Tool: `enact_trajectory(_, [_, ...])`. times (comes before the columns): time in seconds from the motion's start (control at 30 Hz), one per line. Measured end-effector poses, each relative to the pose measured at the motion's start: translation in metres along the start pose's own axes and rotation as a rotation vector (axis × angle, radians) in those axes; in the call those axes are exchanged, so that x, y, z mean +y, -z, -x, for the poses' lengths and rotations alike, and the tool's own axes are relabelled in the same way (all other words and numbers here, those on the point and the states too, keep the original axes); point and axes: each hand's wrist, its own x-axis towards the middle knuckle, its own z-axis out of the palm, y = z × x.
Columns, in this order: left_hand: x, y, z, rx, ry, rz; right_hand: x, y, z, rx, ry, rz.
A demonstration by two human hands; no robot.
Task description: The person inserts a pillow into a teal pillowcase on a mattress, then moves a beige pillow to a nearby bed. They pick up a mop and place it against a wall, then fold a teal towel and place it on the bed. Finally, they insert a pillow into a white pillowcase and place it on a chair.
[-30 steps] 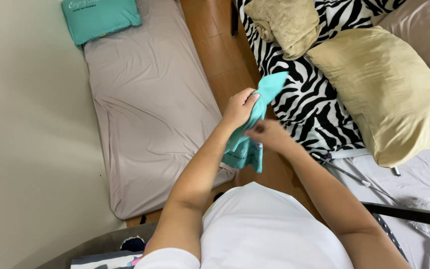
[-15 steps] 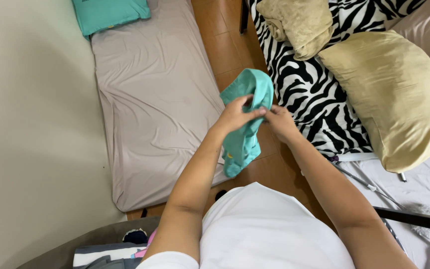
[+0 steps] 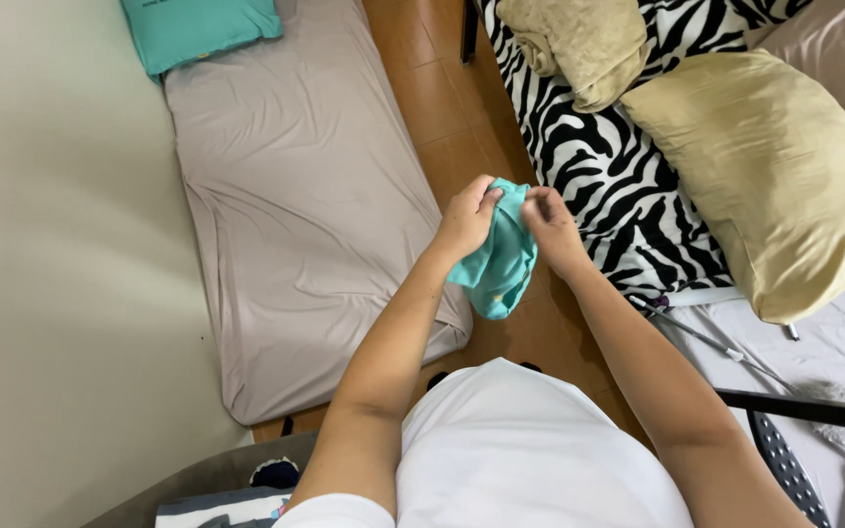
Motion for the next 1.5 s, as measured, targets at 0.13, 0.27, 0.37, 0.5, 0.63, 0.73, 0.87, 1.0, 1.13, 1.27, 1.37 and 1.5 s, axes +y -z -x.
enact_trajectory(0.13, [-0.014,-0.001,-0.009,-0.001,-0.095,-0.005,-0.017,-0.006,0.008,-0.034,0.022,0.163])
enact_trajectory(0.27, [-0.023,-0.007,-0.014,-0.043,-0.028,-0.005,-0.002,0.005,0.007,0.091,-0.018,0.287])
enact_trajectory(0.37, [-0.028,-0.016,-0.018,-0.090,-0.116,0.073,0.006,0.010,0.005,0.207,-0.004,0.376])
enact_trajectory(0.5, [0.011,-0.002,-0.020,-0.346,-0.188,-0.095,0.021,0.020,0.000,0.356,0.022,0.344])
enact_trajectory(0.63, [-0.011,-0.013,-0.034,-0.405,-0.110,-0.205,0.014,0.038,0.003,0.233,-0.001,0.203])
enact_trajectory(0.73, [-0.016,-0.023,-0.048,-0.315,-0.013,-0.202,-0.033,0.038,0.004,0.126,-0.135,0.327])
enact_trajectory(0.87, [-0.048,-0.058,-0.071,-0.226,-0.058,-0.057,-0.031,0.052,-0.016,0.111,-0.076,0.567])
enact_trajectory(1.0, [-0.071,-0.085,-0.098,-0.275,0.102,0.448,-0.007,0.089,-0.046,0.210,-0.016,0.701])
enact_trajectory(1.13, [-0.056,-0.080,-0.129,-0.345,0.210,0.599,0.021,0.145,-0.068,0.217,-0.190,0.733])
enact_trajectory(1.27, [-0.023,-0.096,-0.151,-0.464,0.038,0.179,0.058,0.191,-0.088,0.261,-0.102,0.528])
enact_trajectory(1.37, [-0.029,-0.133,-0.165,-0.613,0.063,-0.136,0.065,0.209,-0.100,0.256,-0.284,0.070])
enact_trajectory(1.5, [-0.085,-0.196,-0.179,-0.506,0.119,-0.128,0.066,0.237,-0.107,0.267,-0.311,-0.178])
